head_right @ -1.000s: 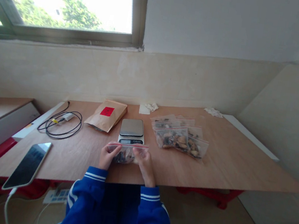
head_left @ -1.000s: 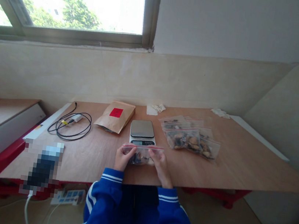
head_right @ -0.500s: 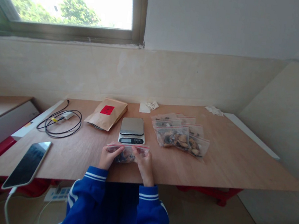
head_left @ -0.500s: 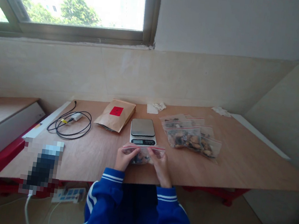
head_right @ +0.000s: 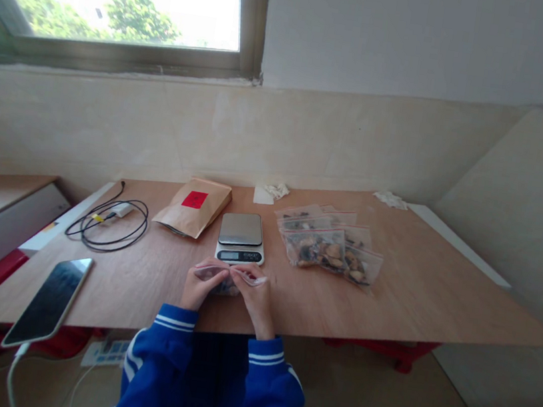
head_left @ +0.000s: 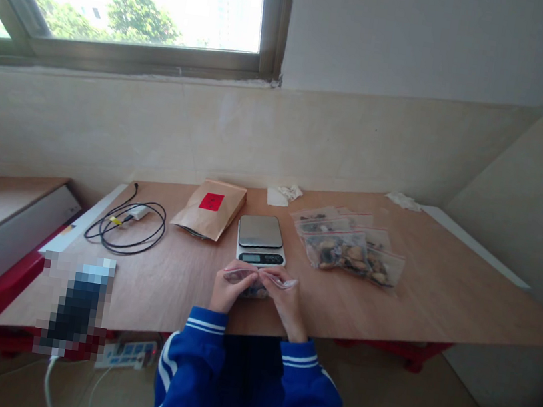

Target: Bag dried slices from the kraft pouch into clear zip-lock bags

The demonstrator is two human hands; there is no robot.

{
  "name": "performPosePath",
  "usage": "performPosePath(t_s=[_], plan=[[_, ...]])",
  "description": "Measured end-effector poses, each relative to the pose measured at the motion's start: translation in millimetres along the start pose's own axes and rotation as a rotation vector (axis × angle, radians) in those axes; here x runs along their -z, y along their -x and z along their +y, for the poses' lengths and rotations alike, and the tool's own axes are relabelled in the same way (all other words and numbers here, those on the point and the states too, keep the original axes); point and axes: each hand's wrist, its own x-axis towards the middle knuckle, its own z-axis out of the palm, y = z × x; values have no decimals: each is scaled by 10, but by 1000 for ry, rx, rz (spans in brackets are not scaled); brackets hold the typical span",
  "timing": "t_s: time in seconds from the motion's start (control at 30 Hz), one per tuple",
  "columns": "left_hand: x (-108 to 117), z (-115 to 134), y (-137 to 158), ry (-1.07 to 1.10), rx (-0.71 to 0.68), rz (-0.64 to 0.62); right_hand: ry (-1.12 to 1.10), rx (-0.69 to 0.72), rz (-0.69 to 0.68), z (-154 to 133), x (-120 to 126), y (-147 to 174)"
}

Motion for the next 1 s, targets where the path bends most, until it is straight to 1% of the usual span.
performPosePath(t_s=[0.1,0.2,0.33,0.47,0.53,0.6,0.67,0.7,0.8,0.87,0.93,1.0], plan=[[5,1,-6,-18,0,-6,26,19,3,-43,-3,10],[12,-15,-7,-22,14,5,24,0,1,-128,-19,33],[16,-46,1,20,28,63,7,-21,30,-186,-70,65],[13,-57,8,74,93,96,26,-23,50,-163,-103,71],[19,-63,10,92,119,117,33,-13,18,-149,-99,60],[31,-77,10,92,124,146,39,12,-45,-129,-82,44],[40,-99,8,73,123,147,36,25,-78,-92,-58,29],[42,-110,6,62,126,141,34,21,-55,-65,-46,24],[35,-133,0,38,146,120,48,-9,85,15,-21,10],[27,-135,-5,46,162,138,69,-14,124,38,-16,0],[27,-126,-9,84,186,154,80,5,85,24,-16,-10],[36,-116,-11,137,221,165,66,9,15,-9,-12,-16]])
